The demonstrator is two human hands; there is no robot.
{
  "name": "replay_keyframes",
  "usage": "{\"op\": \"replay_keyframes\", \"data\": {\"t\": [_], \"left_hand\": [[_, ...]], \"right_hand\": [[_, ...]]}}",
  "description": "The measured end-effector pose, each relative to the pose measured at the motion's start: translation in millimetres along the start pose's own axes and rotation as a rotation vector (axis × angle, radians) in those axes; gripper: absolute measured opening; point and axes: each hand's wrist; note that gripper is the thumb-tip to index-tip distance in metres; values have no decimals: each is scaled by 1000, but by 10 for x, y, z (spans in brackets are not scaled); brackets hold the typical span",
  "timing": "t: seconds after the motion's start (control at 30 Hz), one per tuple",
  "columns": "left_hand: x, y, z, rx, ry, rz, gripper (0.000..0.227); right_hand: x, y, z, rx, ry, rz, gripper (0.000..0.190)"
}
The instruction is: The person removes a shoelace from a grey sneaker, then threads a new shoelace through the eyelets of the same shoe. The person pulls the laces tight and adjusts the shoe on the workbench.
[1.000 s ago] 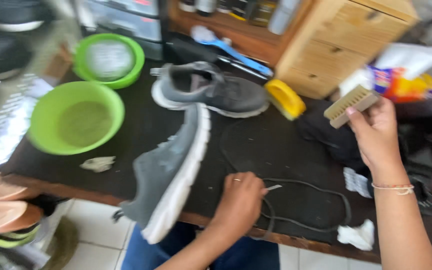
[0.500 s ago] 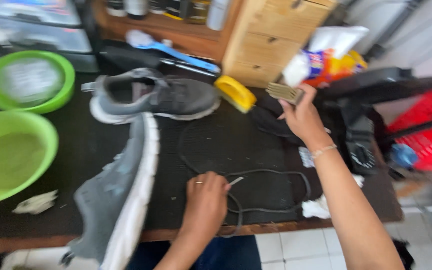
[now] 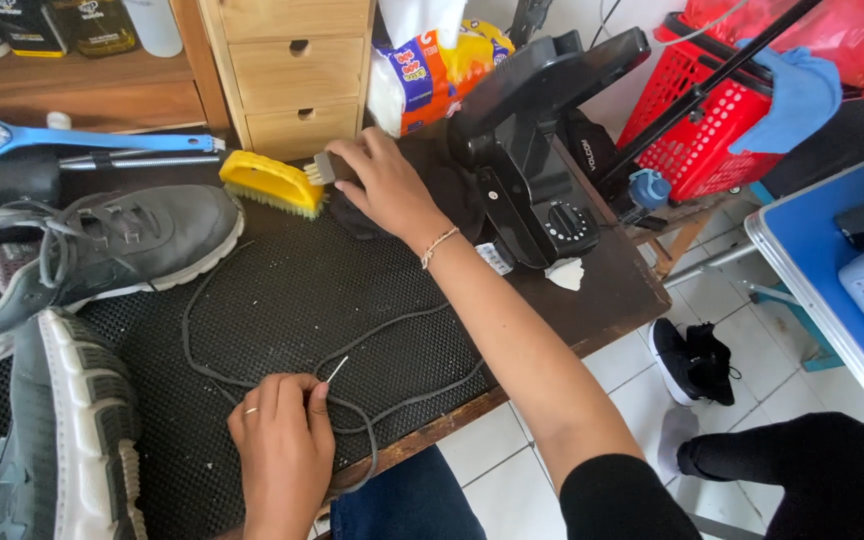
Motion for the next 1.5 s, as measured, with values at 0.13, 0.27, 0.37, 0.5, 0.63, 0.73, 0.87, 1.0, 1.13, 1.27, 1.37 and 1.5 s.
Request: {"op": "replay_keyframes", "data": {"t": [0.13, 0.27, 0.37, 0.5, 0.63, 0.73, 0.87, 1.0, 1.13, 1.27, 1.37, 1.5], "left_hand": [[-1, 5, -5, 4, -1, -11, 15], [26, 19, -5, 22, -43, -16, 15], [36, 40, -11, 34, -49, -8, 15], [11, 14, -5, 4, -16, -1, 16], [49, 32, -15, 23, -32, 18, 18], [55, 27, -12, -9, -15, 20, 14], [62, 27, 4, 2, -43, 15, 14], [67, 45, 4, 51, -93, 26, 14], [41, 30, 29, 21, -73, 14, 12], [-11, -3, 28, 30, -36, 16, 14], [-28, -21, 22, -2, 12, -2, 16], [-42, -28, 8, -22, 45, -42, 16]], "right_hand": [[36, 21, -68, 137, 47, 118, 40], [102, -102, -84, 67, 75, -157, 44], [82, -69, -46, 97, 155, -239, 49], [49, 171, 85, 405, 323, -286, 54], [658, -18, 99, 442, 122, -394, 35], [681, 22, 195, 395, 84, -509, 22], [545, 16, 186, 292, 120, -397, 40], [109, 227, 137, 419, 104, -407, 57], [-485, 360, -218, 375, 172, -383, 74], [-537, 120, -527, 548, 664, -151, 78], [-473, -145, -638, 478, 459, -62, 55], [-781, -165, -533, 349, -23, -29, 48]]}}
Point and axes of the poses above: each hand's wrist, its own z-axis towards the middle knuckle, its own x-axis out of the palm, y = z × x, and after that the axes turned 5 degrees about -x, right-handed
